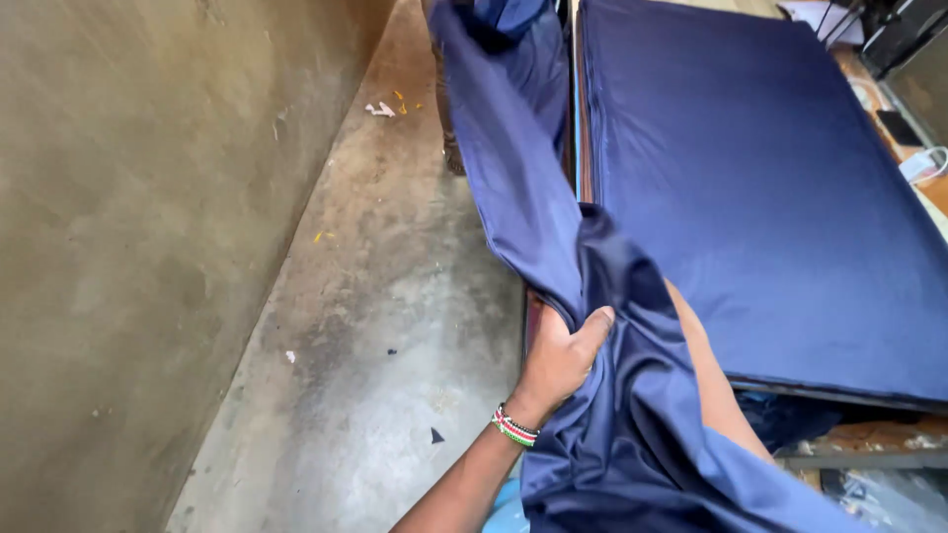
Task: Spreading, smoothing, and cutting large sheets of blue fabric on a cutting table using scissors.
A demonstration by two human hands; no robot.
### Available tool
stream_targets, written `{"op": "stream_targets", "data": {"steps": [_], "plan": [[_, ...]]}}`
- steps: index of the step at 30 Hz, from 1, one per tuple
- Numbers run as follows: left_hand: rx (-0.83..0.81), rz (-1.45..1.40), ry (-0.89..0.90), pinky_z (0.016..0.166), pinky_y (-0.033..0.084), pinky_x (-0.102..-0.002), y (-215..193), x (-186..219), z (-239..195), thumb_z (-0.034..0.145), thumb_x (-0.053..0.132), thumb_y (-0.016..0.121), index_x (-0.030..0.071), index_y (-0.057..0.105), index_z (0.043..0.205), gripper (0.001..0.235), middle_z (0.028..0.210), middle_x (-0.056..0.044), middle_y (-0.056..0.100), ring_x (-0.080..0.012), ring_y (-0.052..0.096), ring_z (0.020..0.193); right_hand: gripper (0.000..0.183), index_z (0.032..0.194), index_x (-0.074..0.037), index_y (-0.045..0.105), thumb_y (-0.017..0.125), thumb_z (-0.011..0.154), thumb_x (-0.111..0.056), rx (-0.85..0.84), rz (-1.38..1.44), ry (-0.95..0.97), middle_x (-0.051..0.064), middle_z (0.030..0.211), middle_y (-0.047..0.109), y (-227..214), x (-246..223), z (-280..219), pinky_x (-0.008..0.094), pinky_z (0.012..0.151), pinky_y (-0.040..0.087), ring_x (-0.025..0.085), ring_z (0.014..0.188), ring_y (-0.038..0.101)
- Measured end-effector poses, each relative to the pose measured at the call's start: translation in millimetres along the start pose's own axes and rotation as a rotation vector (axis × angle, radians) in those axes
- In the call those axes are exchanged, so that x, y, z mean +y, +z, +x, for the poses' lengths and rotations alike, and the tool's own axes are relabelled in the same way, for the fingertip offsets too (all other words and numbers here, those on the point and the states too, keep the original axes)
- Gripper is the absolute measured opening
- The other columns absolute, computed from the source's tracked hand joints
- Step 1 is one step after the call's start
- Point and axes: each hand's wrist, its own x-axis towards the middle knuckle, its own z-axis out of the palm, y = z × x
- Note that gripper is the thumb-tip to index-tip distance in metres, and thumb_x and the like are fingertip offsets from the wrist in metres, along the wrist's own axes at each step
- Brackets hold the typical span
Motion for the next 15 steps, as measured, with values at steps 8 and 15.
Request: {"op": "stream_targets", "data": {"steps": [8,15], "plan": [[-0.001,0.819,-0.528,0.103,0.052,-0.049,-58,-61,-52,0.097,0.045,0.051,0.002,0.057,0.133,0.056,0.128,-0.025,0.063,-0.0407,0.064,0.12,0.079,0.156,-0.006,0.043,0.043,0.097,-0.059,-0.082,0.027,0.229,0.028,0.132,0.066,-24,114,-37,0.061,0.092,0.056,0.039,0.114,0.068],[-0.405,0.921,-0.465,0.108,0.046,-0.054,-59,-83,-107,0.089,0.03,0.066,0.001,0.055,0.136,0.056,0.131,-0.031,0.045,-0.0549,0.051,0.123,0.049,0.124,-0.022,0.065,0.083,0.079,-0.025,0.191,-0.85,0.27,0.007,0.102,0.065,-39,199,-55,0.041,0.076,0.053,0.026,0.092,0.065]]}}
